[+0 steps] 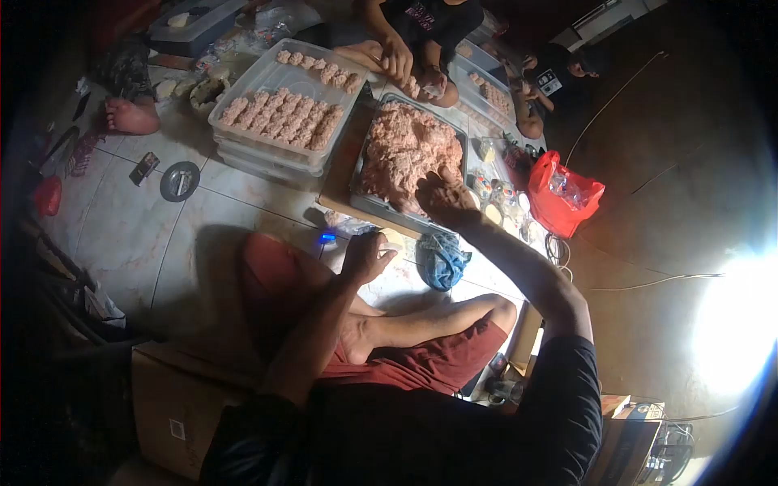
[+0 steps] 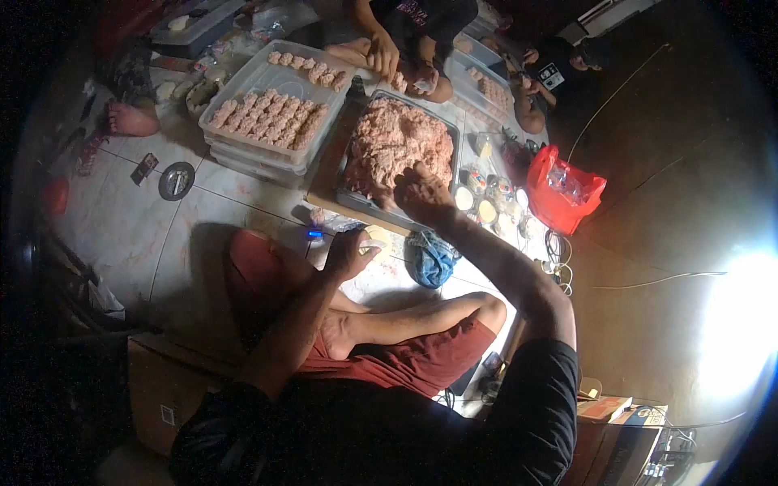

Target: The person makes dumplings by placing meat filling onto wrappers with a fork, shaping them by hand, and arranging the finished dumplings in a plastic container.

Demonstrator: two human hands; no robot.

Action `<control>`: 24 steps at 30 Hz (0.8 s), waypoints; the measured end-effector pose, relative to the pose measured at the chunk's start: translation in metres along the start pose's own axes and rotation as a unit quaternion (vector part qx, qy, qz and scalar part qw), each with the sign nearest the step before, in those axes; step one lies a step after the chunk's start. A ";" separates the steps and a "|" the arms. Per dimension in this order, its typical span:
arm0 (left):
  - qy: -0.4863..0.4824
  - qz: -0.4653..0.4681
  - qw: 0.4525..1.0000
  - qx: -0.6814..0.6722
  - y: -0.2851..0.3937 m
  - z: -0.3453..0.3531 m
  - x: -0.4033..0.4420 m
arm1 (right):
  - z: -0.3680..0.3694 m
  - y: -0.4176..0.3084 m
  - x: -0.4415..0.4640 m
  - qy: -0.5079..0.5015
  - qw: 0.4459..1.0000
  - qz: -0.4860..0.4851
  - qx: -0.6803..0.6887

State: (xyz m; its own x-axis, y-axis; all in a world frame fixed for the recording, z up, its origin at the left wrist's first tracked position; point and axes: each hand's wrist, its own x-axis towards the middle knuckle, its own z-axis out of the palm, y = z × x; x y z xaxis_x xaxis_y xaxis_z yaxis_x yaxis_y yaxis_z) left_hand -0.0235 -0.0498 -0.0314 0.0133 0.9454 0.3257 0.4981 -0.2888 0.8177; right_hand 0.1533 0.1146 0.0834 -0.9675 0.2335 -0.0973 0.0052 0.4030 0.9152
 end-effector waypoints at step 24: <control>0.004 -0.127 0.971 -0.201 -0.021 0.014 -0.002 | -0.053 0.054 -0.056 -0.087 0.886 0.335 0.310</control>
State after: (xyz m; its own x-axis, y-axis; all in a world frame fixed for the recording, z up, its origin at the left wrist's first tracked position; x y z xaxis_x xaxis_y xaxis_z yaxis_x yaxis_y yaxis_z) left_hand -0.0221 -0.0433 -0.0553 -0.0739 0.9931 0.0912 0.1064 -0.0831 0.9908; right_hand 0.1948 0.0765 0.1591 -0.6422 0.7143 0.2781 0.7526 0.5187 0.4056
